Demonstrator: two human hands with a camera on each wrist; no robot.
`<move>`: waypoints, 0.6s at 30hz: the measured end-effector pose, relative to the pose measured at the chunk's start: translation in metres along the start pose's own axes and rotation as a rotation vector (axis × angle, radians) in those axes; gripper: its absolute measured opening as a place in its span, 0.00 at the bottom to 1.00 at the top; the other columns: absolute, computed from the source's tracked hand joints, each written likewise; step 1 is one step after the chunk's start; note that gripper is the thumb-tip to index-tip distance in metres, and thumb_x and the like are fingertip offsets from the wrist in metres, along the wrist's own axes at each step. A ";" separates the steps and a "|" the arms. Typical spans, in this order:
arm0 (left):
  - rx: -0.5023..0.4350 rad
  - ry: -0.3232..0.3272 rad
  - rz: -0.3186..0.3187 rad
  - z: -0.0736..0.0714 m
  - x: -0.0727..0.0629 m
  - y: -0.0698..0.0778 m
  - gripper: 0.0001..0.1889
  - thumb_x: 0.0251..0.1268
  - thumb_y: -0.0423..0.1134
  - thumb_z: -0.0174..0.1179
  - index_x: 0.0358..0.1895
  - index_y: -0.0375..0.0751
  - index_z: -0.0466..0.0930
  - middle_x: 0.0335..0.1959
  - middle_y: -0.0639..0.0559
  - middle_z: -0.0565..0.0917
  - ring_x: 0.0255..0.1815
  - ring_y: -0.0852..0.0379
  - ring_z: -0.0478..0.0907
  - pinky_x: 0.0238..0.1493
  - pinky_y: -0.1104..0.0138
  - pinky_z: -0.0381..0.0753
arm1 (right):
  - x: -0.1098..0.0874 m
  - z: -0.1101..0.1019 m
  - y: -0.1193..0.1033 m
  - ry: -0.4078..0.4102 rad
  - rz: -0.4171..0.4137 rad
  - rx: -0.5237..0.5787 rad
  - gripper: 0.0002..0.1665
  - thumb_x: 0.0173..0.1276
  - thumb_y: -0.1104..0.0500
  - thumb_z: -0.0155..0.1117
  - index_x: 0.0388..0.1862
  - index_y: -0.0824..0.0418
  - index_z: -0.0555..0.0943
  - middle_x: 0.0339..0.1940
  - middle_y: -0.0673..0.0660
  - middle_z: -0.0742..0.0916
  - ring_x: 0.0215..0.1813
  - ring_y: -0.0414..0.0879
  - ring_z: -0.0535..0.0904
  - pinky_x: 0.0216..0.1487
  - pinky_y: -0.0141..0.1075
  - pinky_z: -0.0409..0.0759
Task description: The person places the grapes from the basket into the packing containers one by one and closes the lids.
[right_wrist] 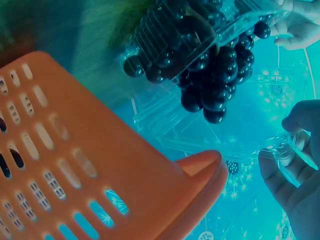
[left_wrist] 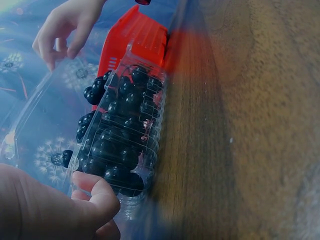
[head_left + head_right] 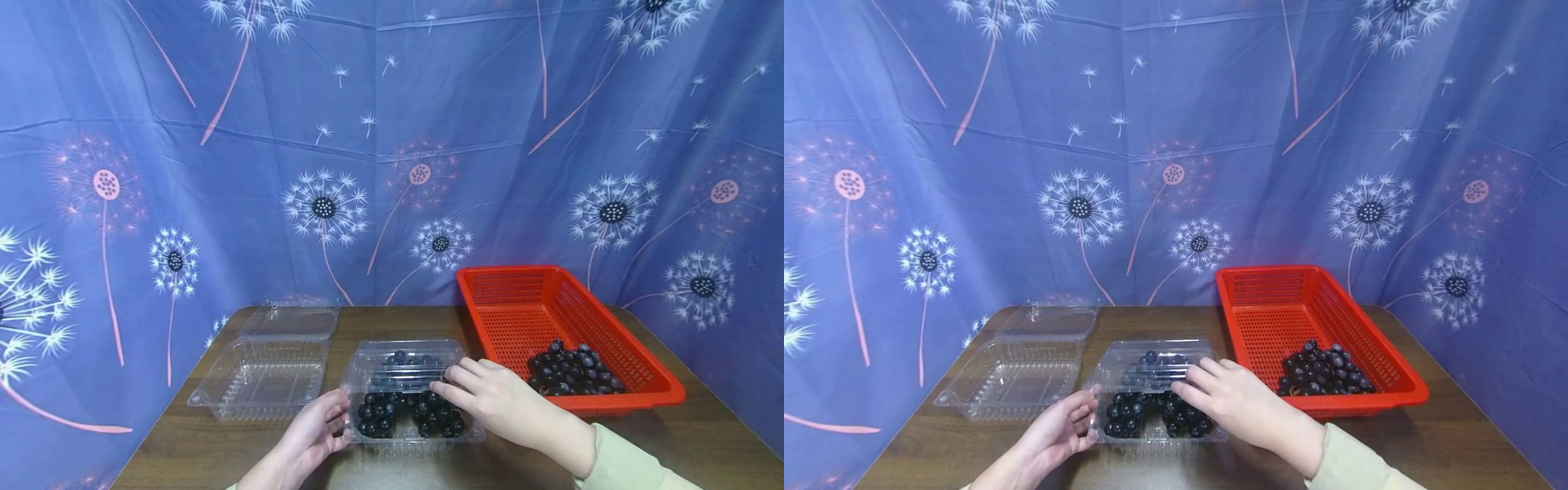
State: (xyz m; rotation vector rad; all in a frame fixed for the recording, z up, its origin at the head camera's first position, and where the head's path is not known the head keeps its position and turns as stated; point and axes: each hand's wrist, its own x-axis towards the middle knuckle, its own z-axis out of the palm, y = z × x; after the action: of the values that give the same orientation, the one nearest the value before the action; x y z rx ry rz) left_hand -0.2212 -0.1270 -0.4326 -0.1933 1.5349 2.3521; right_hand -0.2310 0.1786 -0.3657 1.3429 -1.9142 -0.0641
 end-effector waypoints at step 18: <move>0.003 -0.014 0.001 -0.001 -0.002 0.000 0.13 0.67 0.42 0.51 0.50 0.41 0.75 0.39 0.52 0.70 0.34 0.62 0.67 0.35 0.72 0.73 | -0.010 0.005 -0.020 0.010 -0.039 -0.009 0.21 0.60 0.65 0.44 0.46 0.53 0.81 0.35 0.46 0.79 0.34 0.42 0.73 0.29 0.33 0.71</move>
State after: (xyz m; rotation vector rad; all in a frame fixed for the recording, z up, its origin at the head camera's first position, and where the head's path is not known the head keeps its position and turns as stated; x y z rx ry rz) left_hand -0.2198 -0.1282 -0.4328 -0.1746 1.5328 2.3467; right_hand -0.2174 0.1763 -0.3837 1.3728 -1.8776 -0.0852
